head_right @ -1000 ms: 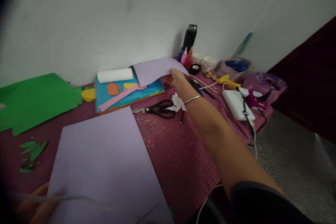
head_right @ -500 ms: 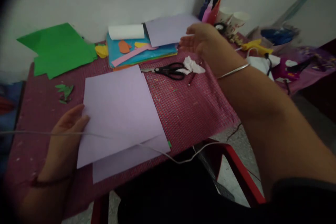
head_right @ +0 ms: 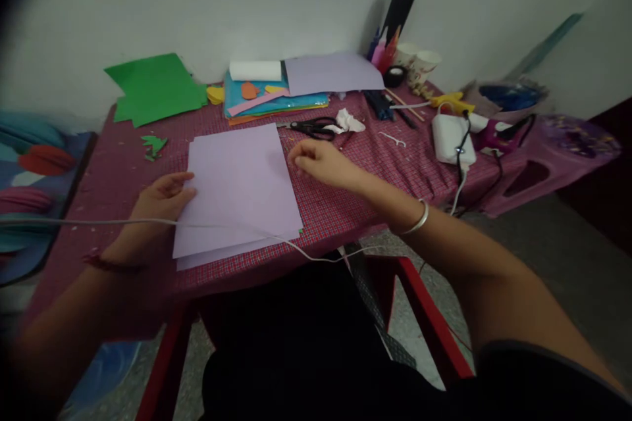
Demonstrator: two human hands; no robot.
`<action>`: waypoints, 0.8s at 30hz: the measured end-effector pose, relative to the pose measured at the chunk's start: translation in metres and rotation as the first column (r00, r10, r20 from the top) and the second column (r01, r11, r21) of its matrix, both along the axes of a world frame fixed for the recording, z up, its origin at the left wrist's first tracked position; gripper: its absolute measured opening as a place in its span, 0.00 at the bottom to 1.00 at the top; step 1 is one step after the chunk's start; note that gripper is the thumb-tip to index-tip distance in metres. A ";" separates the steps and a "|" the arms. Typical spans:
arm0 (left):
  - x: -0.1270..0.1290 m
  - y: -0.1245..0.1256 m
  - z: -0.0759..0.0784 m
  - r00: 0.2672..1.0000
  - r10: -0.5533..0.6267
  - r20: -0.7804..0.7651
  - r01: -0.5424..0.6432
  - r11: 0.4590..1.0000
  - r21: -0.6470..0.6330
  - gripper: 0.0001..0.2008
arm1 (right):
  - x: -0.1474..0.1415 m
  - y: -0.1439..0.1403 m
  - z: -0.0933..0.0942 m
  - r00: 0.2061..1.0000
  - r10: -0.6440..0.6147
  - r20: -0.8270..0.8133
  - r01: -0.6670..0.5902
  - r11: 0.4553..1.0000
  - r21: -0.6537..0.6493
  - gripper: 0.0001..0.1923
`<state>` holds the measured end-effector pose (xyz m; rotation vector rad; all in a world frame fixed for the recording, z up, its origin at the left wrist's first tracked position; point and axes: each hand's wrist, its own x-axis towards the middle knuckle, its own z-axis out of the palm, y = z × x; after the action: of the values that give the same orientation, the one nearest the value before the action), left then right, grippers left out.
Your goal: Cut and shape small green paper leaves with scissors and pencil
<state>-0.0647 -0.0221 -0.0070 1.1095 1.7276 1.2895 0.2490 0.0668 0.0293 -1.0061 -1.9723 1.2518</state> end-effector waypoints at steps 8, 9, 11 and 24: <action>-0.006 -0.005 -0.003 0.871 -0.093 -0.482 0.087 0.996 -0.036 0.20 | -0.001 -0.051 -0.026 0.967 0.090 0.237 -0.198 0.853 0.483 0.12; -0.007 -0.005 -0.002 0.849 -0.100 -0.518 0.092 0.995 -0.041 0.20 | -0.001 -0.054 -0.029 0.964 0.093 0.248 -0.210 0.838 0.503 0.12; -0.007 -0.007 0.003 0.799 -0.107 -0.592 0.099 0.994 -0.045 0.19 | 0.002 -0.058 -0.034 0.962 0.086 0.261 -0.218 0.819 0.531 0.12; 0.086 -0.072 0.032 0.060 -0.474 -0.879 0.609 0.715 -0.344 0.16 | 0.025 -0.087 -0.043 0.950 0.082 0.302 -0.237 0.820 0.521 0.11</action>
<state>0.0218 -0.0939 0.0250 2.6704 1.5304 0.0719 0.2742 -0.0199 -0.0133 -0.7432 -2.4712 0.5588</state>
